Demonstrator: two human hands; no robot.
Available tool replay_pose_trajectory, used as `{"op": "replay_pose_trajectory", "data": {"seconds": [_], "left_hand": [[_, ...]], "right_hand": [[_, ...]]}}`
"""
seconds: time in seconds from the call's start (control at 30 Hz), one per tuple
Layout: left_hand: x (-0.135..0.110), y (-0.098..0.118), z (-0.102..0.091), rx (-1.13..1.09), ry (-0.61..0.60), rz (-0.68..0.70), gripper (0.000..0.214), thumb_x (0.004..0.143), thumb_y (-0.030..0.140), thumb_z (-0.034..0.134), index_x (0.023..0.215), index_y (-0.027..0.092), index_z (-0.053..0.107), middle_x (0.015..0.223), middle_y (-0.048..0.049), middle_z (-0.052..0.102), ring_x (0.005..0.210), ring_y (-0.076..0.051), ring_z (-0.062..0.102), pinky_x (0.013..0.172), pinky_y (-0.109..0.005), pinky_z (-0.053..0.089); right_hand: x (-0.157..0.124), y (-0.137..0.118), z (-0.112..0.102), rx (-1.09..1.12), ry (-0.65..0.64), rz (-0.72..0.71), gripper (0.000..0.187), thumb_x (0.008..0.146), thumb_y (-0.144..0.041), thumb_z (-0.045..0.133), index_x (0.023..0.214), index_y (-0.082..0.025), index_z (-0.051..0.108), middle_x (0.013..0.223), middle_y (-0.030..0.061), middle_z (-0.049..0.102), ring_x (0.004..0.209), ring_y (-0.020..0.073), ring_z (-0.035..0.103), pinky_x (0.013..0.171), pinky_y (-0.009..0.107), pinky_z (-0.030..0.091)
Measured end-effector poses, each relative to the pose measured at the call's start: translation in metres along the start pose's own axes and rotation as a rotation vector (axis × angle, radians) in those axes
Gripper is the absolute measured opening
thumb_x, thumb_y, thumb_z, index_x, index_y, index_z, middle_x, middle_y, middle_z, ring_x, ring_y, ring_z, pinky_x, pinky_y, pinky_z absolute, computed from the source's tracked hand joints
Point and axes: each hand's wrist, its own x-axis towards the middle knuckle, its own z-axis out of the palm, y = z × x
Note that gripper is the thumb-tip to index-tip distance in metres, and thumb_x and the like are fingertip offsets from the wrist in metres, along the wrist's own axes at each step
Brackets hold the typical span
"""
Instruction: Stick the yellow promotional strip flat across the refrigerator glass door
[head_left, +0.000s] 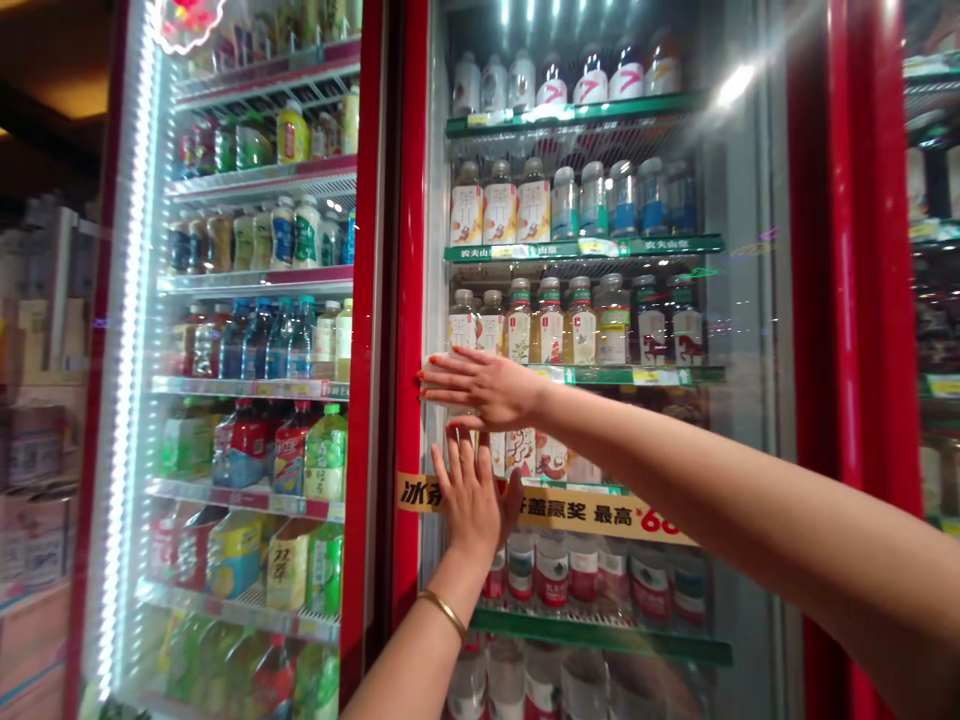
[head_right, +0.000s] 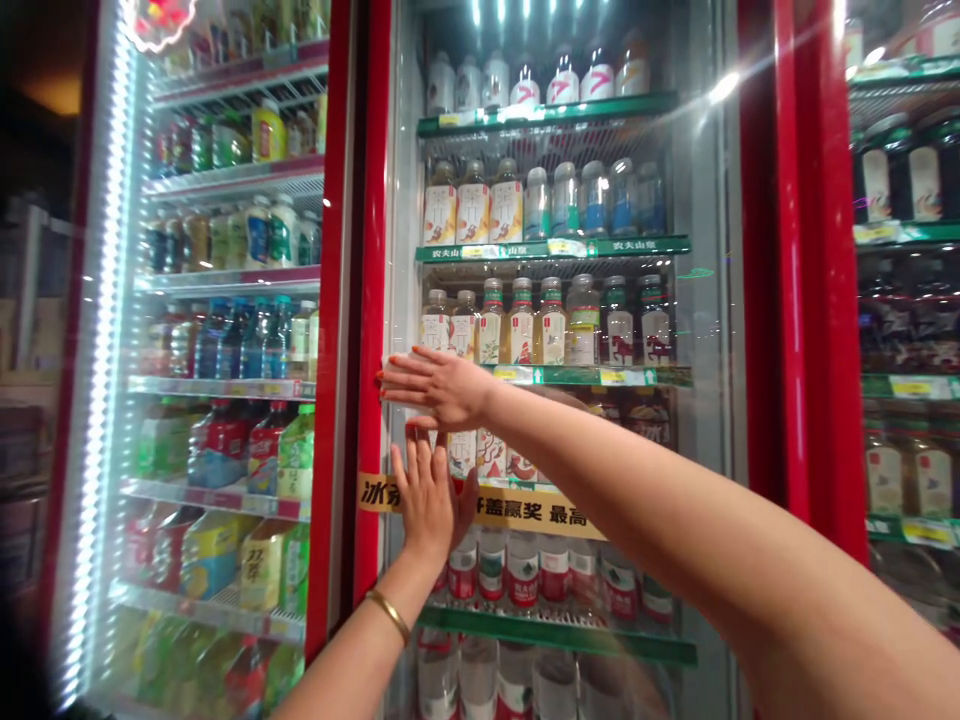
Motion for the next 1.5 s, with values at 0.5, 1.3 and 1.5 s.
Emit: {"op": "replay_pose_trajectory", "data": {"seconds": [0.5,1.3,1.5], "left_hand": [[0.006,0.002,-0.009,-0.07,0.001,0.01,0.088,0.103,0.046,0.059,0.174,0.016,0.017,0.181,-0.0211,0.018,0.172,-0.036,0.012,0.138,-0.067,0.014],[-0.074,0.028,-0.012,-0.092,-0.097,0.148,0.081,0.1,0.033,0.062,0.172,0.037,0.026,0.18,-0.0016,0.024,0.171,-0.027,0.017,0.142,-0.059,0.009],[-0.074,0.027,-0.011,-0.114,-0.103,0.132,0.083,0.098,0.035,0.063,0.172,0.038,0.026,0.181,0.0003,0.022,0.171,-0.028,0.017,0.141,-0.061,0.012]], "right_hand": [[-0.198,-0.118,0.03,0.05,0.068,0.441,0.091,0.103,-0.079,0.038,0.175,-0.029,0.013,0.182,0.0025,0.023,0.169,0.0296,0.02,0.138,0.059,0.022],[-0.284,-0.314,0.094,-0.064,0.13,0.89,0.108,0.095,-0.074,0.046,0.174,-0.008,0.015,0.181,0.0125,0.014,0.171,0.0297,0.009,0.14,0.049,0.008],[-0.335,-0.342,0.108,-0.026,0.237,1.574,0.095,0.099,-0.048,0.045,0.175,-0.016,-0.003,0.181,0.0133,-0.005,0.168,0.0408,0.002,0.129,0.082,0.019]]}}
